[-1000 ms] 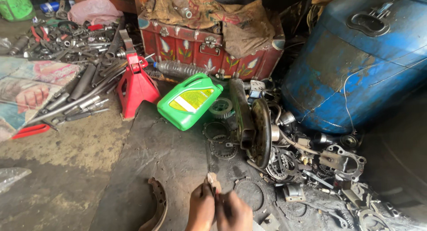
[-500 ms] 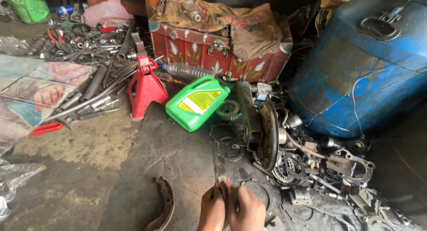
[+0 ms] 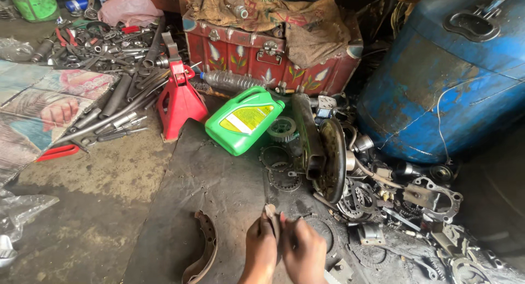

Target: The person wipes and cleans brake shoes by hand and with a cloth while sitting on the floor of a workshop.

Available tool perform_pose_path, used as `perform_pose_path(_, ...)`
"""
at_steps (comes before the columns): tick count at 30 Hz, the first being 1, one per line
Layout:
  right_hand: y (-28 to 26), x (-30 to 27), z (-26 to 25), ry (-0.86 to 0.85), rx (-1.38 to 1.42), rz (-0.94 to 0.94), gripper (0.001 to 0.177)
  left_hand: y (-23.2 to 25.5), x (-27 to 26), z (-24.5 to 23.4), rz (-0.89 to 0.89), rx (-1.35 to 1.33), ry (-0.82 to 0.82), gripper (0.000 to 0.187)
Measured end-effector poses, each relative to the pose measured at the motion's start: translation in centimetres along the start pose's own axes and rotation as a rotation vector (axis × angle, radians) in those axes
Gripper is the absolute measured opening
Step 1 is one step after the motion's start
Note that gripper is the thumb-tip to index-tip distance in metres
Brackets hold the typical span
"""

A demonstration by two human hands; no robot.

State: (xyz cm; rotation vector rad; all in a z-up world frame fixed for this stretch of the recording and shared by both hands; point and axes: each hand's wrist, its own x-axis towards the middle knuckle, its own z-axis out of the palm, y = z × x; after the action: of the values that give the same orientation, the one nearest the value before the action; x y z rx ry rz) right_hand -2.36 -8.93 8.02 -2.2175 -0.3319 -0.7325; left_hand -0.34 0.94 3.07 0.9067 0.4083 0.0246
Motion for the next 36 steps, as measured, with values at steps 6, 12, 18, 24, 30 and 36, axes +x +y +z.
perform_pose_path(6,0.3,0.4,0.3,0.056,0.078,-0.169,0.008,0.7,0.1,0.4,0.053,0.153,-0.035,0.045)
perform_pose_path(12,-0.5,-0.2,0.1,0.081,0.102,0.124,0.013,1.1,-0.6,1.3,0.108,0.137,-0.043,0.043)
perform_pose_path(18,-0.6,0.1,0.4,0.111,0.086,0.081,0.017,-0.9,0.8,0.2,0.103,0.177,-0.029,0.038)
perform_pose_path(24,0.9,-0.1,-0.5,0.018,0.239,0.030,0.002,-2.6,2.1,0.8,-0.040,0.152,0.035,0.045)
perform_pose_path(30,-0.2,0.3,0.5,0.056,0.115,0.142,0.024,0.3,0.1,0.3,0.138,0.264,0.030,0.048)
perform_pose_path(36,-0.2,3.7,-2.5,0.025,0.099,0.393,0.023,-0.2,-2.9,2.7,-0.047,0.634,-0.114,0.050)
